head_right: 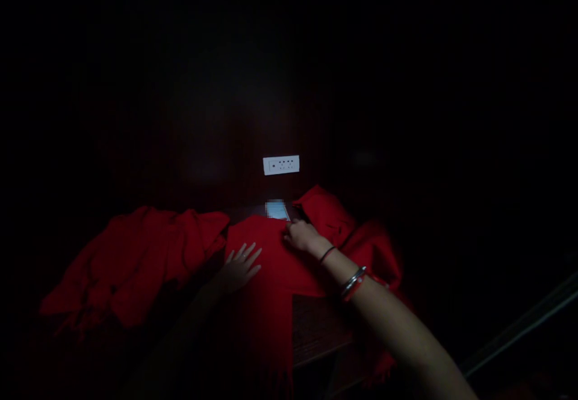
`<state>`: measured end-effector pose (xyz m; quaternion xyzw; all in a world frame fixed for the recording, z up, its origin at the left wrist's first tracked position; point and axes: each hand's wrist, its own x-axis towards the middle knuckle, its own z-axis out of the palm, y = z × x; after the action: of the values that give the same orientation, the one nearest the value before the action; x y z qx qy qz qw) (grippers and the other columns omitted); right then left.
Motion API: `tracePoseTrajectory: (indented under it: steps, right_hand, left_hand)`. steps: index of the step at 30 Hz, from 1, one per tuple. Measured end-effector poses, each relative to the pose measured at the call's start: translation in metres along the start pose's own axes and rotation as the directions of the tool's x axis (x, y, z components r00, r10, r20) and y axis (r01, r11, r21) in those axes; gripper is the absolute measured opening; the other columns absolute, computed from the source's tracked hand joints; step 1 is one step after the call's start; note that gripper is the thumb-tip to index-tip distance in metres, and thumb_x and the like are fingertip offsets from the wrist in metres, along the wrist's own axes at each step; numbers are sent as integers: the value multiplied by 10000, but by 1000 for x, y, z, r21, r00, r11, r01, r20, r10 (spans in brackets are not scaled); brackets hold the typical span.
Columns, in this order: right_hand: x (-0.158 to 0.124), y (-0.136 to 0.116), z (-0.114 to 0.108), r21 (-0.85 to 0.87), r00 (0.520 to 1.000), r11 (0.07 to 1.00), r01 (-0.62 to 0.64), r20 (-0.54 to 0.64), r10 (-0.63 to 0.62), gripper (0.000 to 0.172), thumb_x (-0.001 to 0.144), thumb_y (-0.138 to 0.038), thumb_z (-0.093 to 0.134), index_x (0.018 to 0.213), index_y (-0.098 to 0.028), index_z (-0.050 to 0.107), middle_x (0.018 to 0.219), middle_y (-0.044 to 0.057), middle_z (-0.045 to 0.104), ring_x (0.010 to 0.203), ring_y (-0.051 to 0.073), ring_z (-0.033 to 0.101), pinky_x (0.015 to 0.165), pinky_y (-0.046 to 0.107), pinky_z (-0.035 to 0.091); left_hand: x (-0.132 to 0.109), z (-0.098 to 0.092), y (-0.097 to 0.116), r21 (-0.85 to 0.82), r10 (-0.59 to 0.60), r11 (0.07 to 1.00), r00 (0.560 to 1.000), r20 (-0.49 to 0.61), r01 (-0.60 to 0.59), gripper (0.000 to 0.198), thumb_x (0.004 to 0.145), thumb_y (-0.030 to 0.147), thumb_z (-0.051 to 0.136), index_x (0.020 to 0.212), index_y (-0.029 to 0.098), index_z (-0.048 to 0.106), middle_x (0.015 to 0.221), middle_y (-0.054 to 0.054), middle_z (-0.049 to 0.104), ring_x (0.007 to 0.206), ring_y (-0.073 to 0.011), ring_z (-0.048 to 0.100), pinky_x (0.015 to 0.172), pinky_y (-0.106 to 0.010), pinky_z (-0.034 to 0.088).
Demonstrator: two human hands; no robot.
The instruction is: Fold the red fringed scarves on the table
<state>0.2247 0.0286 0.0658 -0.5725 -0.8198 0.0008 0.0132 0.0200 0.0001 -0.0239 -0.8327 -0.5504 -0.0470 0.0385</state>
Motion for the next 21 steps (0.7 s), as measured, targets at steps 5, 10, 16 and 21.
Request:
tracePoseTrajectory:
  steps: [5, 10, 16, 21]
  right_hand:
    - [17, -45, 50, 148, 999, 989, -17, -31, 22, 430, 798, -397, 343, 1177, -198, 385, 1186, 109, 414, 1080, 220, 375, 834, 350, 335]
    - [19, -44, 80, 181, 993, 983, -41, -100, 60, 466, 832, -408, 223, 1235, -196, 322, 1299, 90, 293, 1180, 214, 237, 949, 392, 172]
    - [20, -38, 82, 191, 998, 981, -25, -45, 34, 523, 821, -462, 198, 1262, -193, 282, 1324, 91, 250, 1202, 219, 199, 960, 384, 149]
    - [20, -39, 80, 204, 1000, 979, -22, 8, 20, 574, 813, -502, 142, 1288, -190, 220, 1352, 85, 175, 1224, 225, 128, 969, 397, 108]
  left_hand:
    - [-1, 5, -3, 14, -8, 1000, 1000, -8, 8, 521, 806, 451, 266, 1265, 205, 267, 1332, -41, 242, 1213, -233, 195, 952, -446, 211]
    - [2, 5, -8, 20, -193, 981, 981, -14, 193, 562, 801, 485, 234, 1267, 172, 269, 1342, -77, 200, 1212, -260, 190, 934, -472, 222]
    - [-1, 1, -12, 7, -321, 947, 945, -55, 322, 606, 786, 504, 261, 1257, 125, 298, 1336, -138, 194, 1207, -300, 180, 925, -443, 248]
    - [-6, 0, -11, 0, -435, 900, 895, -101, 437, 584, 798, 463, 253, 1234, 81, 331, 1308, -180, 248, 1199, -312, 197, 929, -451, 234]
